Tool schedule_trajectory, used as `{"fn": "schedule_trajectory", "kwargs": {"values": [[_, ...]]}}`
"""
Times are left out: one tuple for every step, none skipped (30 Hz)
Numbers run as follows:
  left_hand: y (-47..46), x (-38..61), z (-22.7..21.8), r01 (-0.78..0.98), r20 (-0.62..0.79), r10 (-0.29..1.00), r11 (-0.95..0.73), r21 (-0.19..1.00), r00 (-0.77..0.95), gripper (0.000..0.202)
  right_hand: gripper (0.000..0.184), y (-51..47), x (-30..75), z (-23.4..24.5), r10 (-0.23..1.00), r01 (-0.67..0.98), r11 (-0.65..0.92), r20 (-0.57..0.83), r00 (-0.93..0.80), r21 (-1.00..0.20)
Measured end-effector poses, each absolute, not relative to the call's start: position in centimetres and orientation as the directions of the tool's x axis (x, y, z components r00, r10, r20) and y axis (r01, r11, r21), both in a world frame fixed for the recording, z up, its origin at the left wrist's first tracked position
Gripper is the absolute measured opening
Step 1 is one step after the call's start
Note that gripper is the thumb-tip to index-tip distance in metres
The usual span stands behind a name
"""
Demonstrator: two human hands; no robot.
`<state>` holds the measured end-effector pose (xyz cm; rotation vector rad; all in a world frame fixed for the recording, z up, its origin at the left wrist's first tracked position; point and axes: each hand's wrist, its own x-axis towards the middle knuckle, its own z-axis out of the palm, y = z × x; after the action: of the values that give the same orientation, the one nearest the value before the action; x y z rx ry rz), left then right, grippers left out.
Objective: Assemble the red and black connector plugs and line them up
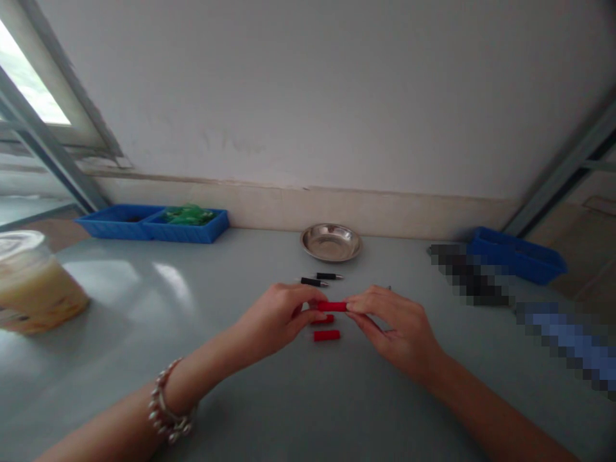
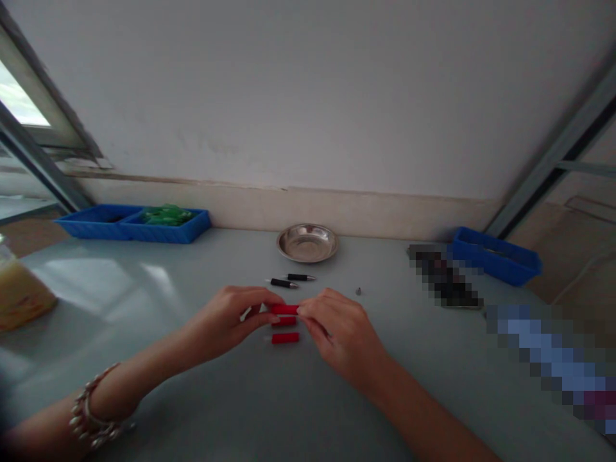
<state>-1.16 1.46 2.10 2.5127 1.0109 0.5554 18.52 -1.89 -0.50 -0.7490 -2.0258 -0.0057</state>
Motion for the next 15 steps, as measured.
{"fn": "schedule_trajectory", "kwargs": {"values": [[1.41,-1.18,1.98,0.566,0.225,0.707,-0.683,0.461,0.67,0.014,0.011,-1.89,18.49,-0.48,0.513,0.507,0.809,0.778,-0.362,-0.297],[1.39,-1.22,1.89,0.565,0.228,0.702,-0.69,0.452,0.675,0.014,0.01,-1.91,18.48,-0.45,0.524,0.506,0.804,0.774,-0.355,-0.312],[1.39,-1.27,1.85,0.566,0.227,0.699,-0.694,0.445,0.678,0.015,0.01,-1.93,18.48,-0.39,0.537,0.506,0.798,0.769,-0.347,-0.328],[1.4,-1.32,1.84,0.568,0.227,0.698,-0.696,0.439,0.679,0.015,0.01,-1.96,18.51,-0.33,0.546,0.506,0.793,0.766,-0.34,-0.341],[1.43,-1.35,1.87,0.569,0.226,0.696,-0.699,0.434,0.682,0.016,0.01,-1.99,18.54,-0.27,0.553,0.504,0.789,0.763,-0.336,-0.35],[1.46,-1.37,1.92,0.566,0.223,0.689,-0.705,0.428,0.689,0.016,0.011,-2.0,18.59,-0.24,0.555,0.501,0.789,0.761,-0.334,-0.355],[1.48,-1.37,1.98,0.56,0.22,0.679,-0.714,0.421,0.7,0.018,0.012,-2.0,18.64,-0.22,0.555,0.496,0.791,0.761,-0.337,-0.358],[1.5,-1.34,2.05,0.557,0.214,0.671,-0.721,0.412,0.71,0.019,0.012,-1.98,18.69,-0.22,0.553,0.488,0.795,0.76,-0.341,-0.36],[1.51,-1.3,2.11,0.56,0.208,0.668,-0.725,0.402,0.715,0.021,0.013,-1.95,18.74,-0.24,0.551,0.48,0.799,0.76,-0.345,-0.361],[1.51,-1.25,2.17,0.566,0.204,0.668,-0.726,0.39,0.716,0.021,0.014,-1.9,18.78,-0.28,0.549,0.473,0.803,0.758,-0.351,-0.363],[1.51,-1.19,2.22,0.575,0.199,0.67,-0.726,0.378,0.715,0.022,0.014,-1.84,18.81,-0.33,0.549,0.466,0.806,0.756,-0.355,-0.366],[1.5,-1.15,2.27,0.582,0.195,0.673,-0.724,0.37,0.713,0.022,0.014,-1.78,18.83,-0.39,0.549,0.459,0.809,0.755,-0.36,-0.369],[1.5,-1.12,2.31,0.585,0.189,0.674,-0.723,0.369,0.714,0.022,0.014,-1.72,18.85,-0.44,0.547,0.453,0.811,0.753,-0.366,-0.369],[1.51,-1.12,2.34,0.582,0.181,0.673,-0.721,0.376,0.717,0.023,0.014,-1.68,18.87,-0.48,0.544,0.448,0.815,0.752,-0.372,-0.368],[1.54,-1.14,2.38,0.576,0.169,0.671,-0.719,0.389,0.722,0.024,0.015,-1.66,18.89,-0.49,0.537,0.441,0.821,0.753,-0.379,-0.363]]}}
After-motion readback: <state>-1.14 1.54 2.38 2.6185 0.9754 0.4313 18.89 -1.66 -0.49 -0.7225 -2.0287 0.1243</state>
